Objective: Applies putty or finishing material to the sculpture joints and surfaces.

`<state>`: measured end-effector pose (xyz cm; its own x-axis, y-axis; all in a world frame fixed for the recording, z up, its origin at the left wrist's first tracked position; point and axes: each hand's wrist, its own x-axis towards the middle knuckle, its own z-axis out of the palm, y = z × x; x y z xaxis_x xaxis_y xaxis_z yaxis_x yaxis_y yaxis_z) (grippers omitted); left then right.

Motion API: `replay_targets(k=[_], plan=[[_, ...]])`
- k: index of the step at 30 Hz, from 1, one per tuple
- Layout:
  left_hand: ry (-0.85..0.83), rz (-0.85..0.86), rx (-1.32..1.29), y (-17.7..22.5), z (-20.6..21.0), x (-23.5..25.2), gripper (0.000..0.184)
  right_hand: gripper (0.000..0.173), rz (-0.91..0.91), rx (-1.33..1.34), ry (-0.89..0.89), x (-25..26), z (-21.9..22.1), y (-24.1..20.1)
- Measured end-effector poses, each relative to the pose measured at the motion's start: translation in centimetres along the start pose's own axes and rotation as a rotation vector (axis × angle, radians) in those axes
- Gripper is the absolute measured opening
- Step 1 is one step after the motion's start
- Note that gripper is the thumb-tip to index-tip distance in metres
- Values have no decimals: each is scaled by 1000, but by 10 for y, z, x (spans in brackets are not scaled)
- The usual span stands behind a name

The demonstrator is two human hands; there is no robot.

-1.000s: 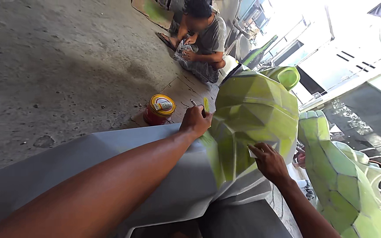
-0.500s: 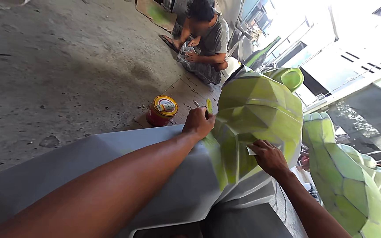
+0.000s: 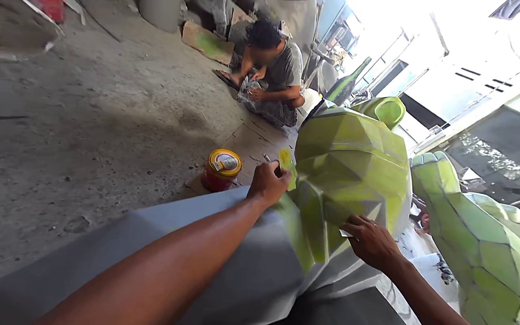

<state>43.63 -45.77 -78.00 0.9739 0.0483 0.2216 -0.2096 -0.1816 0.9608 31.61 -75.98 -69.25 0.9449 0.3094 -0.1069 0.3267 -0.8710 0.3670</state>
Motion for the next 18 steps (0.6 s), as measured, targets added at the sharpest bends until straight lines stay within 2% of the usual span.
replay_targets(k=[5, 8, 11, 14, 18], plan=[[-45, -18, -248, 7, 0, -2, 14, 29, 98, 763, 710, 24, -23, -3], [-52, -9, -346, 9, 2, -3, 14, 23, 86, 1090, 934, 52, -29, -15], [-142, -23, -429, 6, 5, -3, 13, 17, 72, 1273, 1008, 75, -22, -31], [-188, -79, -511, 9, 8, -4, 14, 18, 92, 1345, 966, 85, -9, -40], [-221, -138, -661, 10, 10, -4, 16, 27, 13, 1257, 852, 84, 0, -43]])
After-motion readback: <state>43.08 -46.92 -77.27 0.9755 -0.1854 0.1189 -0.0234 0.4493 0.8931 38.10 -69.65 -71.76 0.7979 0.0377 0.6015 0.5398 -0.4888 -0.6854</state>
